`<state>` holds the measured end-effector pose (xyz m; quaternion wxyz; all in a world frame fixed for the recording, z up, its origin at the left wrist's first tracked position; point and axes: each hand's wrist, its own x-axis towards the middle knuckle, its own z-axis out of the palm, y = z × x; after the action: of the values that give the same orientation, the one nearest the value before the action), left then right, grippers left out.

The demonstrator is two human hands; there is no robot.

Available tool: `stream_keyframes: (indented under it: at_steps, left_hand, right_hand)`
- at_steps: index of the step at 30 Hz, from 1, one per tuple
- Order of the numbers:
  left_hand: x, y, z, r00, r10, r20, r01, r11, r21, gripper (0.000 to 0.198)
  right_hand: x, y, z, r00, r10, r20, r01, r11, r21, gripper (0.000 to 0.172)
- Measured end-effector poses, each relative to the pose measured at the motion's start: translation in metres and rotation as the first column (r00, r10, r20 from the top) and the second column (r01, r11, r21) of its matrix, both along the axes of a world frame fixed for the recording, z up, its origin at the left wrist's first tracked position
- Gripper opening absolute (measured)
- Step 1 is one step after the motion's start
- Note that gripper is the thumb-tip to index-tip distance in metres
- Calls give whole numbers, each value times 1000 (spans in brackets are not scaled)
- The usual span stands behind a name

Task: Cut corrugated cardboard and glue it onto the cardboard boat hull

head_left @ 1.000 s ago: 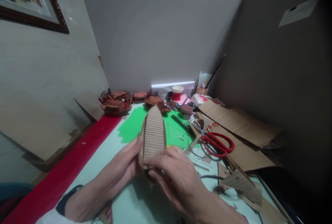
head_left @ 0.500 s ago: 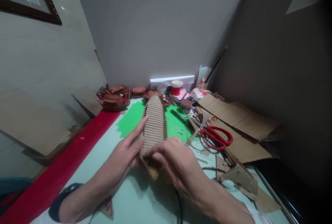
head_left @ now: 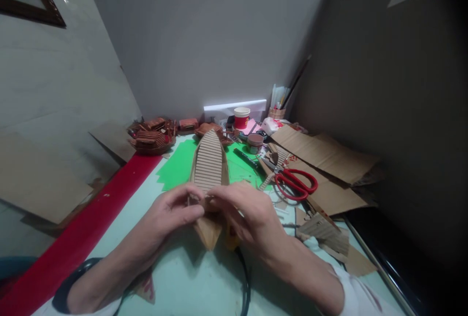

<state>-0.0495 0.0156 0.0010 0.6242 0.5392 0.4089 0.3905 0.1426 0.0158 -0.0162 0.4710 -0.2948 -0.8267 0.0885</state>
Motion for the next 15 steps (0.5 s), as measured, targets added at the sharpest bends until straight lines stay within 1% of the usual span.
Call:
stream_keyframes:
  at_steps: [2,4,6,8,9,10,11,12,13,14,15]
  left_hand:
    - [0,1,0,997,14,-80,-9,998,65,8]
    - [-1,2,-1,990,58,-130,-42,992,120,8]
    - [-3,3,-1,975,165,-149,-138,974,177,10]
    - [-7,7,-1,935,322,-147,-275,922,274,12]
    - [-10,9,-1,907,401,-132,-342,881,326,14]
    - [-13,11,-1,876,469,-107,-403,837,371,16]
    - [-17,14,-1,848,525,-73,-456,792,406,17]
    - [-19,17,-2,822,568,-35,-502,753,426,19]
    - [-22,19,-2,800,600,4,-541,719,437,20]
    - [-24,21,-2,783,620,39,-569,690,447,20]
    - [-25,23,-2,769,636,70,-592,665,456,19]
  right_hand:
    - [0,0,1,999,-31,-14,31,1000,-5,15]
    - [2,0,5,998,-45,-32,44,998,-45,15]
    - [6,1,12,992,-108,-72,101,990,-94,14]
    - [11,2,18,971,-230,-67,216,962,-167,16]
    - [13,2,19,955,-297,-9,289,935,-204,20]
    - [14,3,19,931,-350,105,365,901,-235,24]
    - [13,3,17,890,-375,259,437,866,-246,25]
    - [12,2,13,825,-376,421,498,837,-228,25]
    - [10,1,7,742,-355,568,542,817,-198,24]
    - [7,0,0,677,-333,656,557,815,-161,24]
    - [4,-1,-8,641,-329,693,557,821,-125,26]
